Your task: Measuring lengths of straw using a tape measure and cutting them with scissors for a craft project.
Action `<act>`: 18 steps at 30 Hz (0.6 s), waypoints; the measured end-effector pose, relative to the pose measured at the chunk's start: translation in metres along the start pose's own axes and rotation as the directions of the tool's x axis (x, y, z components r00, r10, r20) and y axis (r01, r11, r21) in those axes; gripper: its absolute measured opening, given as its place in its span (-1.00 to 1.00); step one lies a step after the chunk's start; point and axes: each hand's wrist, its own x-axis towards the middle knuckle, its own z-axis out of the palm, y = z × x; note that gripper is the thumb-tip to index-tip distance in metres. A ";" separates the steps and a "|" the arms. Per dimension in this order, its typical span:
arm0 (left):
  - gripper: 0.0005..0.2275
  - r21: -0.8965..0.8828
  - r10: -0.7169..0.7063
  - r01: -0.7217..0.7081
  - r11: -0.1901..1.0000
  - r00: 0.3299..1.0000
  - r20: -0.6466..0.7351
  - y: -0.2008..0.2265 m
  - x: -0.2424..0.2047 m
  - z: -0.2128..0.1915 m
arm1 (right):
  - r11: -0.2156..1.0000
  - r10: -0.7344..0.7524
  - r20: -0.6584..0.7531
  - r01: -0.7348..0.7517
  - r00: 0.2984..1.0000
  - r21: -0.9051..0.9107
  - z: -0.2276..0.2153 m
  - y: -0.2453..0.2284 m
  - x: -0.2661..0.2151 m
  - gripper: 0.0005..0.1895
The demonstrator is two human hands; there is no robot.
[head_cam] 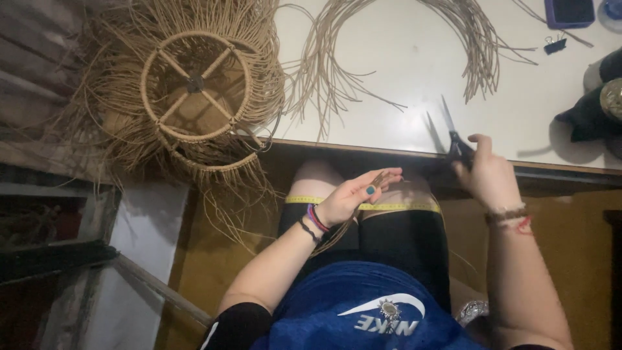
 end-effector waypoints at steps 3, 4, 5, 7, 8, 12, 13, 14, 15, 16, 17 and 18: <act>-0.52 -0.013 0.003 -0.003 1.000 1.000 0.007 0.003 0.001 0.003 | 1.000 -0.021 -0.218 0.022 0.976 0.001 0.010 0.006 0.011 -0.60; -0.52 -0.012 0.004 -0.004 1.000 1.000 0.006 0.004 0.000 0.004 | 1.000 -0.023 -0.219 0.024 0.976 0.001 0.012 0.005 0.014 -0.60; -0.53 0.004 0.005 -0.005 1.000 1.000 0.004 0.005 0.000 0.006 | 0.998 0.004 -0.239 -0.020 0.971 -0.062 0.014 0.004 0.017 -0.67; -0.55 0.022 0.004 -0.004 1.000 1.000 0.003 0.009 -0.001 0.007 | 0.991 0.030 -0.262 -0.064 0.965 -0.120 0.014 -0.006 0.018 -0.72; -0.55 0.011 0.001 -0.001 1.000 1.000 0.009 0.012 0.000 0.008 | 0.995 0.022 -0.313 -0.051 0.949 -0.084 0.011 -0.015 0.016 -0.74; -0.64 0.117 0.098 -0.093 0.989 0.994 -0.039 0.038 0.009 0.016 | 0.803 -0.152 -0.223 0.251 0.963 0.540 0.006 -0.049 -0.009 -0.45; -0.64 0.115 0.098 -0.093 0.989 0.994 -0.039 0.030 0.007 0.014 | 0.804 -0.151 -0.221 0.250 0.964 0.540 0.002 -0.065 -0.022 -0.45; -0.77 0.116 0.099 -0.093 0.989 0.994 -0.045 0.023 0.005 0.012 | 0.665 -0.216 -0.106 0.226 0.971 0.712 -0.002 -0.082 -0.035 -0.64; -0.70 0.118 0.101 -0.094 0.989 0.994 -0.051 0.016 0.003 0.010 | 0.502 -0.301 -0.006 0.164 0.954 0.849 -0.006 -0.099 -0.048 -0.79; -0.70 0.119 0.099 -0.093 0.989 0.994 -0.049 0.025 0.005 0.012 | 0.501 -0.299 -0.007 0.164 0.954 0.850 0.005 -0.087 -0.050 -0.79; -0.70 0.265 0.086 -0.058 0.963 0.992 -0.095 0.033 0.008 0.014 | 0.627 -0.184 -0.192 0.266 0.964 0.733 0.016 -0.076 -0.052 -0.84; -0.69 0.401 0.079 -0.015 0.916 0.987 -0.142 0.041 0.010 0.016 | 0.747 -0.094 -0.384 0.320 0.919 0.583 0.027 -0.064 -0.056 -0.81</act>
